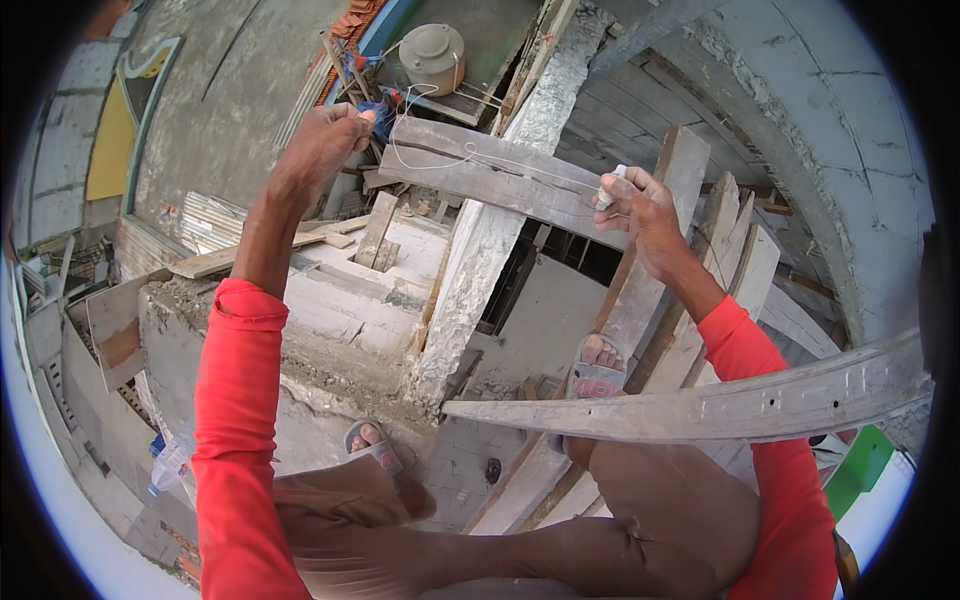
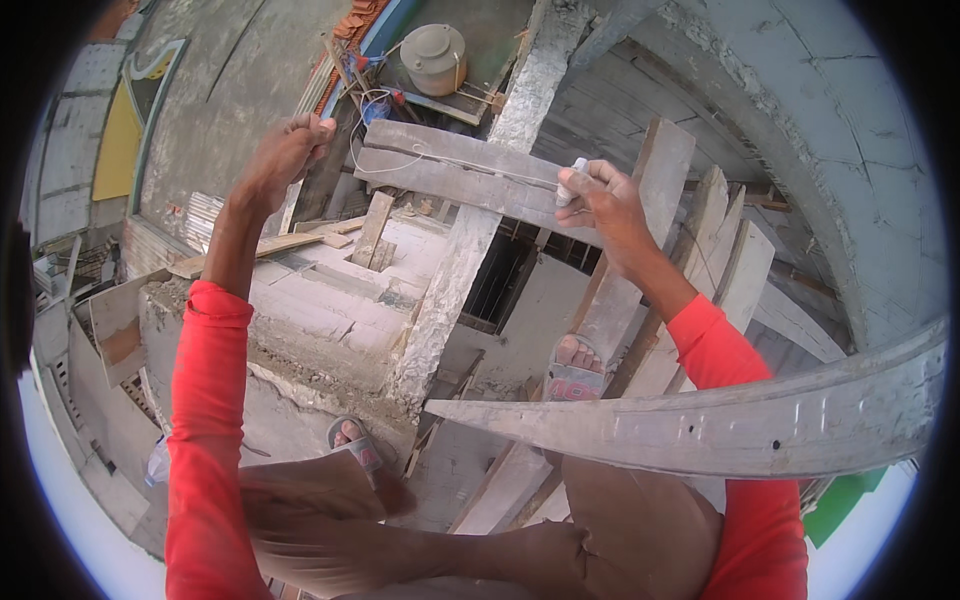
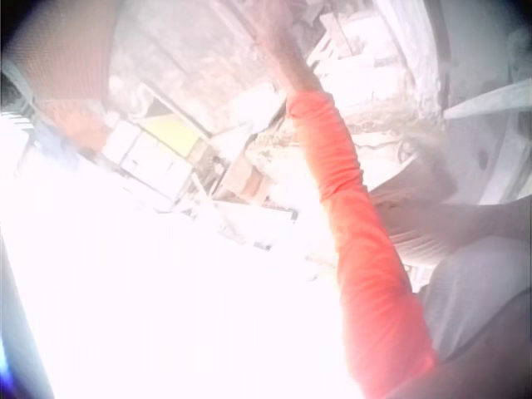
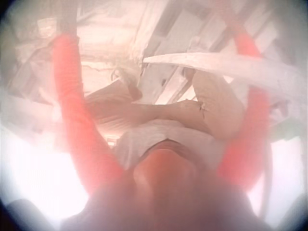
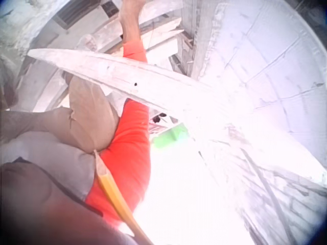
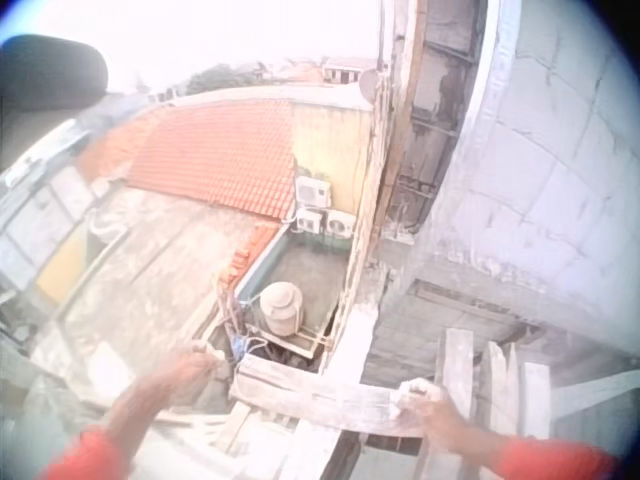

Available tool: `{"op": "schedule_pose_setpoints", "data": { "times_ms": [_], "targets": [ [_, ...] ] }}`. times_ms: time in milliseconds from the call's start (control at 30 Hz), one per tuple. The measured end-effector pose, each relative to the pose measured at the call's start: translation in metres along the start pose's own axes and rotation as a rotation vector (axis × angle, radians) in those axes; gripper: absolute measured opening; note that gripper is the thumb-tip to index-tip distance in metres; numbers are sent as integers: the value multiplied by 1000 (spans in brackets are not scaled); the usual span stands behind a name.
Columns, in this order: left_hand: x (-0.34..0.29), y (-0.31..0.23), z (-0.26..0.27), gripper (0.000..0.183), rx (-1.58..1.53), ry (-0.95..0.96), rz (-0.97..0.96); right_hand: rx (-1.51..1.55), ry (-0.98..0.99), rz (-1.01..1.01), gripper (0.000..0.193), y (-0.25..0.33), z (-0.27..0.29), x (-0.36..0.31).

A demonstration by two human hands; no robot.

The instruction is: The person measures a concrete wall with a tape measure and marks points with a pencil. Then the person uses a chalk line to snap a straight line across the wall. The person works on a construction site with wooden planks and scaffolding visible.

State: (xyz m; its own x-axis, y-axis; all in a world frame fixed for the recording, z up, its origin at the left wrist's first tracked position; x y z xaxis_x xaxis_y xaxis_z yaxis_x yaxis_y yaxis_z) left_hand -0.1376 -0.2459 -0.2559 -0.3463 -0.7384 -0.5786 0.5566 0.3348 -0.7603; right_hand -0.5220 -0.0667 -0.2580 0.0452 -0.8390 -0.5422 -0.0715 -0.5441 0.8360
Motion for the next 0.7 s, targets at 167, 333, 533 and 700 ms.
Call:
{"op": "schedule_pose_setpoints", "data": {
  "times_ms": [167,333,533,700],
  "targets": [
    [-76,18,132,28,13,-282,-1,173,58,-70,31,-10,15,-10],
    [-174,45,227,23,-81,-570,2,232,205,-109,27,-1,-16,-2],
    [-276,90,287,23,-34,-844,77,232,628,-159,34,26,-101,3],
    [-384,148,337,27,-18,-981,18,192,425,-148,31,30,-111,32]
  ]
}}
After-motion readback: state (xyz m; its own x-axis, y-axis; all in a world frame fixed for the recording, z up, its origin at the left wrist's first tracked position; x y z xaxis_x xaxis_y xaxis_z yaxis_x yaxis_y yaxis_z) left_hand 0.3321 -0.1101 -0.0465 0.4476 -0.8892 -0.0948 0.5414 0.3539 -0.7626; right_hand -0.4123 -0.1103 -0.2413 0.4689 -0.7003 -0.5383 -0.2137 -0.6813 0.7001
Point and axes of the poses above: each hand's wrist, its own x-axis towards the middle knuckle, its own z-axis out of the back of the hand, y = z × x, the point moved 8 cm from there along x, towards the middle knuckle, and after that the axes turned 9 degrees about y, right-handed, at the moved point
